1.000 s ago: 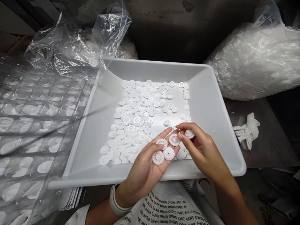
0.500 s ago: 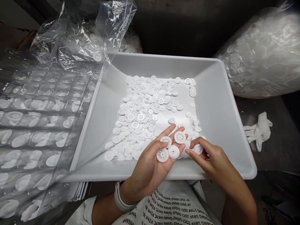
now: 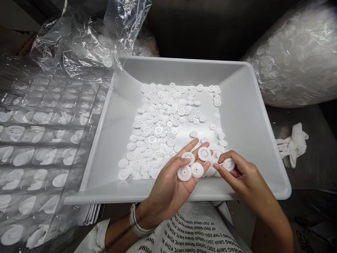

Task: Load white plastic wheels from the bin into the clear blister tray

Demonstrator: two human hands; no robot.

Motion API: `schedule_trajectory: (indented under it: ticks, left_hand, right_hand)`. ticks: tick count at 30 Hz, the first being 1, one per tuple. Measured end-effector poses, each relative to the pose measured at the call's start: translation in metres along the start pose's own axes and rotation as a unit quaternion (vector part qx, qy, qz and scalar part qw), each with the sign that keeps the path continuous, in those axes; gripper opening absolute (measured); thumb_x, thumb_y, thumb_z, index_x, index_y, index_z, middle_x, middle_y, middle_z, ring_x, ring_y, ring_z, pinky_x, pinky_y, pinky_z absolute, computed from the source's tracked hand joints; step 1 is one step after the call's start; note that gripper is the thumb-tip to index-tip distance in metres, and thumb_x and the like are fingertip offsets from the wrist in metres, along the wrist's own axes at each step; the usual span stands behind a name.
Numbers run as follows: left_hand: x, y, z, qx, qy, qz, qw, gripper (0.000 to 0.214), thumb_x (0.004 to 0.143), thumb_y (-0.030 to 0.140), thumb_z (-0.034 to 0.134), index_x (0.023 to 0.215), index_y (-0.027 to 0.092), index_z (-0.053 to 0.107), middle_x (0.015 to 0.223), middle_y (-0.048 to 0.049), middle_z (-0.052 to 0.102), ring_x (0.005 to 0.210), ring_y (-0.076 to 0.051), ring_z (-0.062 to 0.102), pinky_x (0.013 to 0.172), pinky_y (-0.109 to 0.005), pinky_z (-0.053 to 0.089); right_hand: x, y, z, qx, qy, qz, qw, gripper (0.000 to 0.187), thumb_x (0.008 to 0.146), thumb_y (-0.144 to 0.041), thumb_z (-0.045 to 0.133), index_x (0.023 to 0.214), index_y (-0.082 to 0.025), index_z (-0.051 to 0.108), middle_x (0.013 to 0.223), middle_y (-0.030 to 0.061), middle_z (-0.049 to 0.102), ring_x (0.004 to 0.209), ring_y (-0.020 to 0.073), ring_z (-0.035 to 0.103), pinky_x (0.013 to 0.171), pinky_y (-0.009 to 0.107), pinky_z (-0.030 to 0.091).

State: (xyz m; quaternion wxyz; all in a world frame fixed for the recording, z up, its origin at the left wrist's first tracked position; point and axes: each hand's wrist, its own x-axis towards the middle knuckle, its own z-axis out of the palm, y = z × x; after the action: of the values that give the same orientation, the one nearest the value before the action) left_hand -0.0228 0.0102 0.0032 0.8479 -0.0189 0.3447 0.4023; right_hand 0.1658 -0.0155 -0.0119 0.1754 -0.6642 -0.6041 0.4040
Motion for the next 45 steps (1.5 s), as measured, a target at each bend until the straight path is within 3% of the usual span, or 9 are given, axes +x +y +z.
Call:
schedule_trajectory:
  ticks: [3,6,11,20,31,36,41,42,45]
  left_hand:
    - [-0.001,0.000,0.000,-0.003,-0.015,-0.016,1.000,0.047,0.088,0.015,0.051,0.135,0.016,0.051,0.136,-0.0065,0.059,0.132,-0.021,0.048,0.111,-0.034,0.041]
    - [-0.001,0.000,0.000,0.003,-0.041,-0.035,0.999,0.049,0.089,0.017,0.050,0.138,0.015,0.049,0.131,-0.0083,0.063,0.129,-0.022,0.051,0.112,-0.035,0.038]
    - [0.001,-0.001,0.001,0.007,-0.071,-0.036,0.997,0.049,0.091,0.019,0.044,0.141,0.017,0.046,0.130,-0.0077,0.063,0.132,-0.023,0.047,0.115,-0.039,0.031]
    - [0.001,-0.002,0.002,-0.026,-0.059,-0.018,0.998,0.048,0.091,0.016,0.045,0.138,0.014,0.047,0.129,-0.0098,0.063,0.128,-0.022,0.052,0.113,-0.038,0.034]
    - [0.001,-0.001,0.000,-0.022,-0.062,0.003,0.998,0.040,0.090,0.014,0.045,0.128,0.019,0.057,0.137,-0.0060,0.058,0.131,-0.022,0.049,0.110,-0.033,0.038]
    - [0.000,0.000,0.000,-0.027,-0.065,-0.003,0.997,0.043,0.090,0.014,0.045,0.132,0.018,0.053,0.140,-0.0074,0.056,0.131,-0.024,0.049,0.106,-0.033,0.042]
    - [0.000,-0.002,-0.004,-0.027,-0.080,-0.009,0.996,0.045,0.091,0.015,0.044,0.136,0.017,0.049,0.141,-0.0080,0.054,0.132,-0.024,0.047,0.111,-0.035,0.038]
    - [0.000,-0.002,-0.005,-0.025,-0.081,-0.009,0.996,0.044,0.091,0.014,0.044,0.135,0.017,0.050,0.140,-0.0076,0.055,0.132,-0.024,0.048,0.110,-0.035,0.038]
    - [-0.001,-0.003,-0.005,-0.020,-0.084,-0.009,0.996,0.042,0.090,0.013,0.045,0.132,0.016,0.053,0.137,-0.0078,0.059,0.130,-0.024,0.049,0.110,-0.034,0.039]
  right_hand:
    - [0.001,-0.017,-0.002,0.003,0.041,-0.047,0.998,0.016,0.094,-0.041,0.054,0.104,-0.029,0.054,0.064,-0.0079,0.047,0.053,0.0087,0.042,0.053,0.019,0.036]
    - [0.009,-0.037,-0.001,-0.036,0.054,-0.107,0.992,0.025,0.094,-0.037,0.055,0.117,-0.031,0.053,0.097,-0.0043,0.064,0.077,0.0111,0.057,0.068,0.021,0.043]
    - [0.022,-0.051,0.004,-0.112,0.058,-0.135,0.983,0.035,0.094,-0.042,0.054,0.125,-0.025,0.055,0.099,0.0016,0.063,0.090,0.0189,0.058,0.076,0.030,0.043]
    - [0.012,-0.032,0.001,-0.027,0.094,-0.148,0.984,0.038,0.088,-0.036,0.064,0.124,-0.028,0.052,0.090,-0.0007,0.048,0.081,0.0139,0.048,0.072,0.026,0.039]
    - [0.004,-0.033,0.016,0.024,0.113,-0.115,0.987,0.013,0.086,-0.026,0.065,0.097,-0.026,0.057,0.097,0.0012,0.049,0.079,0.0134,0.048,0.060,0.025,0.039]
    - [-0.002,-0.034,0.014,0.199,0.063,-0.109,0.972,0.010,0.088,-0.020,0.061,0.089,-0.025,0.053,0.098,0.0013,0.049,0.085,0.0128,0.050,0.067,0.023,0.044]
    - [0.001,-0.031,0.012,0.474,0.059,-0.049,0.877,0.010,0.092,-0.017,0.047,0.092,-0.027,0.042,0.095,-0.0001,0.052,0.069,0.0100,0.053,0.057,0.022,0.047]
    - [0.003,-0.032,0.013,0.468,0.063,-0.041,0.881,0.010,0.092,-0.019,0.047,0.096,-0.028,0.044,0.092,-0.0007,0.051,0.067,0.0099,0.052,0.056,0.022,0.047]
    - [0.007,-0.036,0.014,0.310,0.098,-0.039,0.945,0.016,0.089,-0.025,0.058,0.104,-0.028,0.055,0.087,-0.0010,0.050,0.067,0.0098,0.052,0.058,0.021,0.048]
